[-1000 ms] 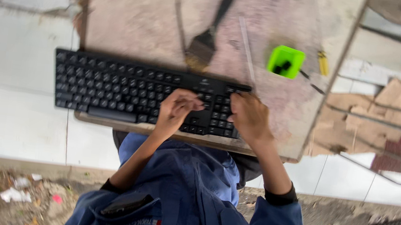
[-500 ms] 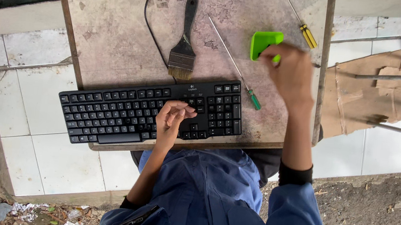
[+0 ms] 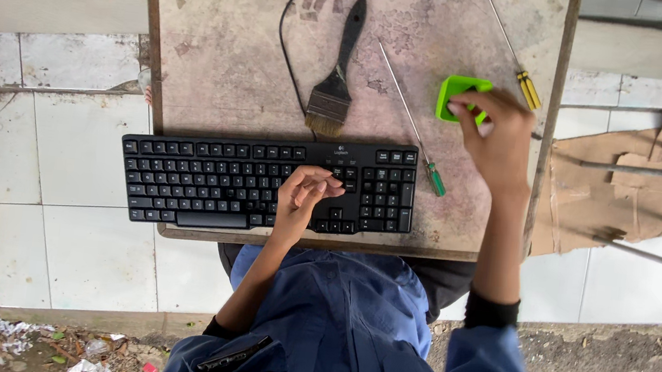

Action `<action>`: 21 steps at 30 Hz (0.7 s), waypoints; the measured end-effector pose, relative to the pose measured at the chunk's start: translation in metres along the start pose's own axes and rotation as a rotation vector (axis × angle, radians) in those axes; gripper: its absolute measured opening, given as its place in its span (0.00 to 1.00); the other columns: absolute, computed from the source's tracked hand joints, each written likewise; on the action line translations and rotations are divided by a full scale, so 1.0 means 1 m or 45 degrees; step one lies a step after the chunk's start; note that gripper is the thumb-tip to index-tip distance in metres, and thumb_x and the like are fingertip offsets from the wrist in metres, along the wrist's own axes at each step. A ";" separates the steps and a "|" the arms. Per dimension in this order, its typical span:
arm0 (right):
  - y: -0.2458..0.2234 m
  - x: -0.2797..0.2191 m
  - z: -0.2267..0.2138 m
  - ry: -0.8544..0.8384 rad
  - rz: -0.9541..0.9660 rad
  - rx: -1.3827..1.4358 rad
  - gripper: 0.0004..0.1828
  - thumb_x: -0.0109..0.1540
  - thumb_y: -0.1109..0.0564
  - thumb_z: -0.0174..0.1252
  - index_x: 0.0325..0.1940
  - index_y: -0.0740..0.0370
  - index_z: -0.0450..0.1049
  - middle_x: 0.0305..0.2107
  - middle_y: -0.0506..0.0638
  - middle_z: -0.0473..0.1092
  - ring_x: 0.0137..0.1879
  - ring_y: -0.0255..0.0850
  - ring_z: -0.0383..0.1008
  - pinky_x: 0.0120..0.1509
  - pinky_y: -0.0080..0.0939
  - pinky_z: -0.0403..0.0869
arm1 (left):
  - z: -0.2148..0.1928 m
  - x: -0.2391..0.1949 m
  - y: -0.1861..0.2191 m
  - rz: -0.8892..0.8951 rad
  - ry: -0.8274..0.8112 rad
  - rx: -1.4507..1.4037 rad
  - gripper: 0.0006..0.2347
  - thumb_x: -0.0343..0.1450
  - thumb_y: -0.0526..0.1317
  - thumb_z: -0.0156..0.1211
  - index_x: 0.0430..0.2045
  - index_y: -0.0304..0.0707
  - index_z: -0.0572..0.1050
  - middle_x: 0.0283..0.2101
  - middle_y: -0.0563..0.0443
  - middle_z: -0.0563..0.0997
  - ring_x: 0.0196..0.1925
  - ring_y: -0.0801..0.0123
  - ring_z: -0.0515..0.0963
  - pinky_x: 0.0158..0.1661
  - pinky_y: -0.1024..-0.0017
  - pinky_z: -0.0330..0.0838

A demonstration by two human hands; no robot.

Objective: The person removes individual keycaps from a black keyboard using a screwdriver and a brush, then places them into a green container. They repeatedly pry off keys, brush the keyboard surface, and collect the removed keycaps.

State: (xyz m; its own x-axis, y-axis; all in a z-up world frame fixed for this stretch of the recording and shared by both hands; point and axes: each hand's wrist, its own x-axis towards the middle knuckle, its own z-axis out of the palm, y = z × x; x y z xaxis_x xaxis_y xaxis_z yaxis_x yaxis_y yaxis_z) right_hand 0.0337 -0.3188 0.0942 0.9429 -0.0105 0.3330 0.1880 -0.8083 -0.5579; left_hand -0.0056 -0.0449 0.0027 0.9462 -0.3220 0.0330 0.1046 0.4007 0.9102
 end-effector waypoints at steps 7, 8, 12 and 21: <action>-0.108 -0.044 0.066 0.063 -0.048 0.456 0.09 0.50 0.61 0.61 0.34 0.52 0.76 0.24 0.44 0.71 0.30 0.40 0.70 0.36 0.36 0.71 | -0.007 0.014 -0.007 -0.132 -0.159 -0.227 0.12 0.68 0.31 0.50 0.44 0.26 0.68 0.43 0.34 0.73 0.45 0.59 0.74 0.47 0.60 0.71; -0.112 -0.043 0.074 0.067 -0.098 0.498 0.12 0.51 0.65 0.59 0.36 0.55 0.76 0.24 0.46 0.71 0.30 0.40 0.70 0.37 0.35 0.71 | -0.009 0.017 -0.008 -0.135 -0.076 -0.254 0.11 0.65 0.28 0.53 0.40 0.23 0.70 0.38 0.34 0.75 0.40 0.59 0.76 0.42 0.63 0.73; -0.126 -0.031 0.086 0.031 -0.051 0.675 0.15 0.48 0.66 0.61 0.37 0.53 0.76 0.26 0.44 0.71 0.31 0.38 0.71 0.38 0.36 0.70 | -0.030 0.019 -0.021 0.012 -0.015 -0.251 0.09 0.62 0.24 0.54 0.34 0.22 0.73 0.31 0.33 0.77 0.37 0.56 0.78 0.36 0.68 0.77; -0.097 0.022 0.148 0.180 -0.025 0.162 0.35 0.53 0.59 0.62 0.59 0.68 0.53 0.35 0.61 0.60 0.40 0.57 0.62 0.45 0.52 0.65 | -0.051 0.024 -0.032 0.144 0.084 -0.664 0.13 0.62 0.29 0.57 0.35 0.13 0.69 0.34 0.26 0.75 0.33 0.58 0.79 0.35 0.68 0.78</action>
State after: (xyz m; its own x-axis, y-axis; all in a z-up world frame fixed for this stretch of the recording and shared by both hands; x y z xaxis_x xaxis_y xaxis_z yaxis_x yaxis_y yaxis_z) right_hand 0.0769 -0.1535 0.0435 0.8924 -0.0854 0.4432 0.2476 -0.7284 -0.6389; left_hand 0.0291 -0.0213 -0.0463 0.9759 -0.2041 0.0774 0.1233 0.8082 0.5759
